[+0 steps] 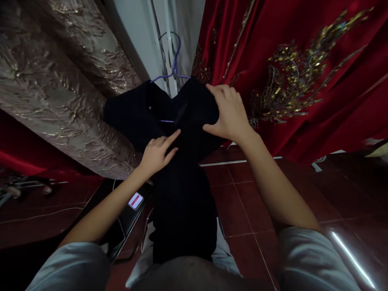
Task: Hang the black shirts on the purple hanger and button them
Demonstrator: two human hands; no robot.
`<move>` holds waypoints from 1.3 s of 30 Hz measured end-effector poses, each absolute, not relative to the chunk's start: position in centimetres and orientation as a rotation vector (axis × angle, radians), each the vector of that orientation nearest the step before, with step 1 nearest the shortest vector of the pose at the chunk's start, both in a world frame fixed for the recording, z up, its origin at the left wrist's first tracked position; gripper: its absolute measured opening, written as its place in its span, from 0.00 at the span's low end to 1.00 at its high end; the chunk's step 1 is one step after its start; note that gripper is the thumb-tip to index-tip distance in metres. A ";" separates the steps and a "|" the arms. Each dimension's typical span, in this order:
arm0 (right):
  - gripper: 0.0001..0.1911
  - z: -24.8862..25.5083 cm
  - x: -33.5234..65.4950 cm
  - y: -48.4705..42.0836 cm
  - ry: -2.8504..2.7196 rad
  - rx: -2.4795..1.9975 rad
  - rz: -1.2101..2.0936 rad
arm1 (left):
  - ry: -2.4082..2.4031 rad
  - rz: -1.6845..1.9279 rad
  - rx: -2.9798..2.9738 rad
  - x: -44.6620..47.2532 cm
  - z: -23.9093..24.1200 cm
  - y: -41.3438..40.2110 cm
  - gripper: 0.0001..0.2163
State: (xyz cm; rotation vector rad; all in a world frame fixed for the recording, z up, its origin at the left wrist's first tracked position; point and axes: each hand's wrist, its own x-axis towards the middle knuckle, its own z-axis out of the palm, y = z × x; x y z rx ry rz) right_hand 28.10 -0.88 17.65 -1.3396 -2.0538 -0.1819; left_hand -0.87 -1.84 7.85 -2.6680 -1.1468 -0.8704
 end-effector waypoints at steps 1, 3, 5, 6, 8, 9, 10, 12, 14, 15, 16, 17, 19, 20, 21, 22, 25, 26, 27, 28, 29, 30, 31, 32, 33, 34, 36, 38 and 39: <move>0.53 17.9 28.2 -0.9 -2.054 -1.351 -0.207 | -1.179 -0.882 -2.658 -0.3 7.8 -1.8 0.26; 0.54 18.3 28.6 -0.7 -2.059 -1.364 -0.261 | -1.272 -1.010 -2.609 0.4 7.9 -1.6 0.26; 0.54 18.6 29.0 -0.3 -2.075 -1.333 -0.296 | -1.361 -1.165 -2.567 0.4 7.9 -1.6 0.24; 0.54 18.7 29.3 -0.2 -2.090 -1.302 -0.292 | -1.381 -1.228 -2.558 0.2 7.9 -1.7 0.22; 0.52 18.6 29.9 -0.2 -2.125 -1.230 -0.262 | -1.335 -1.335 -2.589 -0.1 7.8 -2.4 0.17; 0.51 18.6 30.2 -0.3 -2.141 -1.199 -0.246 | -1.278 -1.397 -2.617 -0.3 7.8 -2.9 0.14; 0.50 18.5 30.5 -0.4 -2.156 -1.175 -0.228 | -1.217 -1.468 -2.638 -0.4 7.7 -3.6 0.12; 0.49 18.2 30.6 -1.0 -2.168 -1.136 -0.199 | -1.139 -1.628 -2.634 -0.2 7.4 -5.0 0.08; 0.47 17.3 29.9 -1.8 -2.155 -1.088 -0.175 | -1.164 -1.796 -2.572 0.3 7.0 -6.3 0.05; 0.46 16.5 29.1 -2.3 -2.121 -1.060 -0.164 | -1.205 -1.877 -2.532 0.7 6.8 -6.9 0.04; 0.43 15.5 27.9 -3.0 -2.048 -1.044 -0.144 | -1.260 -1.951 -2.490 1.1 6.5 -7.4 0.03; 0.40 14.1 26.4 -3.7 -1.956 -1.028 -0.114 | -1.323 -2.010 -2.453 1.5 6.3 -7.8 0.03; 0.25 10.5 22.8 -5.4 -1.588 -1.121 0.068 | -1.443 -2.094 -2.383 2.5 5.8 -8.3 0.04; 0.18 8.5 20.9 -6.2 -1.422 -1.171 0.220 | -1.490 -2.120 -2.360 2.9 5.5 -8.5 0.04; 0.16 6.5 19.1 -7.1 -1.320 -1.204 0.418 | -1.515 -2.147 -2.348 3.4 5.3 -8.7 0.04; 0.15 4.7 17.6 -7.8 -1.255 -1.213 0.622 | -1.516 -2.181 -2.345 3.8 5.1 -8.7 0.04; 0.14 0.8 14.8 -9.6 -1.009 -1.240 1.040 | -1.490 -2.335 -2.354 4.7 4.3 -8.9 0.04; 0.15 0.2 14.4 -10.0 -0.950 -1.250 1.100 | -1.489 -2.426 -2.329 4.9 3.9 -8.9 0.03; 0.16 -0.1 14.2 -10.3 -0.922 -1.261 1.129 | -1.492 -2.543 -2.273 5.0 3.4 -9.0 0.01; 0.17 -0.1 14.2 -10.5 -0.921 -1.269 1.137 | -1.493 -2.681 -2.193 5.0 2.9 -9.1 0.02; 0.19 0.0 14.3 -10.7 -0.932 -1.274 1.132 | -1.481 -2.822 -2.102 5.0 2.3 -9.2 0.04; 0.20 0.3 14.3 -10.8 -0.940 -1.274 1.113 | -1.465 -2.949 -2.020 4.9 1.6 -9.3 0.07; 0.22 0.6 14.4 -10.9 -0.940 -1.265 1.086 | -1.458 -3.039 -1.985 4.7 1.0 -9.4 0.08; 0.23 0.9 14.4 -11.0 -0.930 -1.247 1.060 | -1.469 -3.079 -2.023 4.4 0.5 -9.5 0.10; 0.23 1.2 14.3 -11.1 -0.920 -1.227 1.043 | -1.504 -3.058 -2.145 4.1 0.0 -9.6 0.12; 0.23 1.3 14.3 -11.3 -0.917 -1.206 1.038 | -1.557 -2.971 -2.328 3.8 -0.4 -9.7 0.13; 0.21 1.5 14.1 -11.6 -0.952 -1.166 1.059 | -1.650 -2.689 -2.678 3.3 -0.8 -9.9 0.13; 0.17 1.4 14.1 -11.9 -0.996 -1.128 1.105 | -1.683 -2.536 -2.778 3.0 -0.9 -9.9 0.08; 0.17 1.5 14.2 -11.9 -1.008 -1.111 1.129 | -1.679 -2.547 -2.739 3.0 -0.9 -9.9 0.05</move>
